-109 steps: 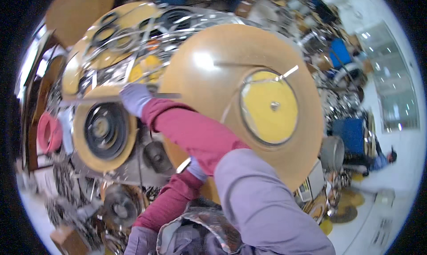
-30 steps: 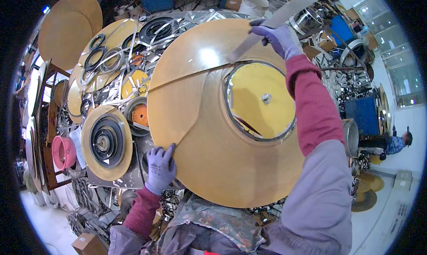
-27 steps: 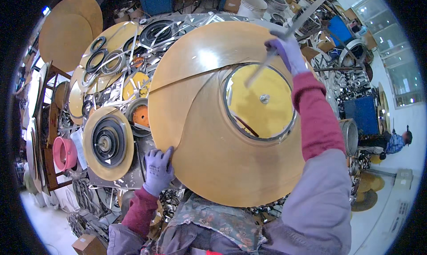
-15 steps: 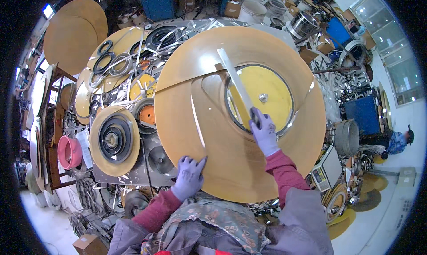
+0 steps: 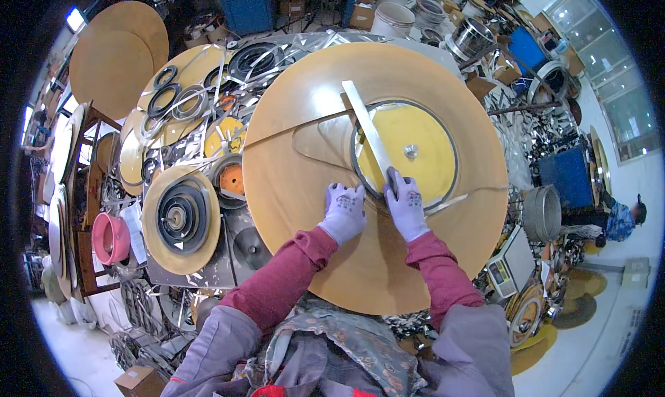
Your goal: The person places a metal ring onto a yellow circular base and uses a metal bar to press it into place. They then use a long metal rod with a circular head to further secure the ring, rotating the base and applying pressure at different points.
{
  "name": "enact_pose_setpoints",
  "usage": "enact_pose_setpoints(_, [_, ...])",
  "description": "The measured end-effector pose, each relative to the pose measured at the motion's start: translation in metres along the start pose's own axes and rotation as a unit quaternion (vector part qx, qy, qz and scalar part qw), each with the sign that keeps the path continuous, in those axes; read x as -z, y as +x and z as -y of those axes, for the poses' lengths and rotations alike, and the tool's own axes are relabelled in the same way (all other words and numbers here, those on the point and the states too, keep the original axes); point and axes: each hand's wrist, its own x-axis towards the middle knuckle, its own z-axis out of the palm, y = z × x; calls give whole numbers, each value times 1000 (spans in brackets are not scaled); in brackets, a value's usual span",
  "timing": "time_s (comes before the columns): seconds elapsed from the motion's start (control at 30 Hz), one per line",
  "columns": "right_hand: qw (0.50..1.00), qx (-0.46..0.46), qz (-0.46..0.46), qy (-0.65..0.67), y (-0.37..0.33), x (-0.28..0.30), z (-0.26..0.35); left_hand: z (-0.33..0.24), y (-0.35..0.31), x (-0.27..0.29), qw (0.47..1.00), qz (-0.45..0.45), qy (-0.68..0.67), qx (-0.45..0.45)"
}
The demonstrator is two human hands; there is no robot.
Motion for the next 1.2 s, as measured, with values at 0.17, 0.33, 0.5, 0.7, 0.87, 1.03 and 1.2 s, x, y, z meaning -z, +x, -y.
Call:
enact_pose_setpoints(0.17, [1000,16,5,8,3,-4,-1,19,21,11,999,3,44,6])
enact_pose_setpoints(0.33, [998,-49,33,-18,21,-5,-10,24,11,-3,996,-49,78,-11])
enact_pose_setpoints(0.5, [996,-55,28,-61,23,-5,-17,5,18,7,996,2,85,33])
enact_pose_setpoints(0.7, [994,-75,31,-78,26,0,-21,21,28,8,995,-32,85,49])
enact_pose_setpoints(0.87, [996,-51,22,-69,17,-6,-28,28,40,16,992,-75,54,82])
enact_pose_setpoints(1.03, [995,-75,23,-59,19,1,-29,42,47,29,986,-106,75,100])
enact_pose_setpoints(1.2, [993,-83,42,-78,17,6,-33,55,62,33,988,-84,71,113])
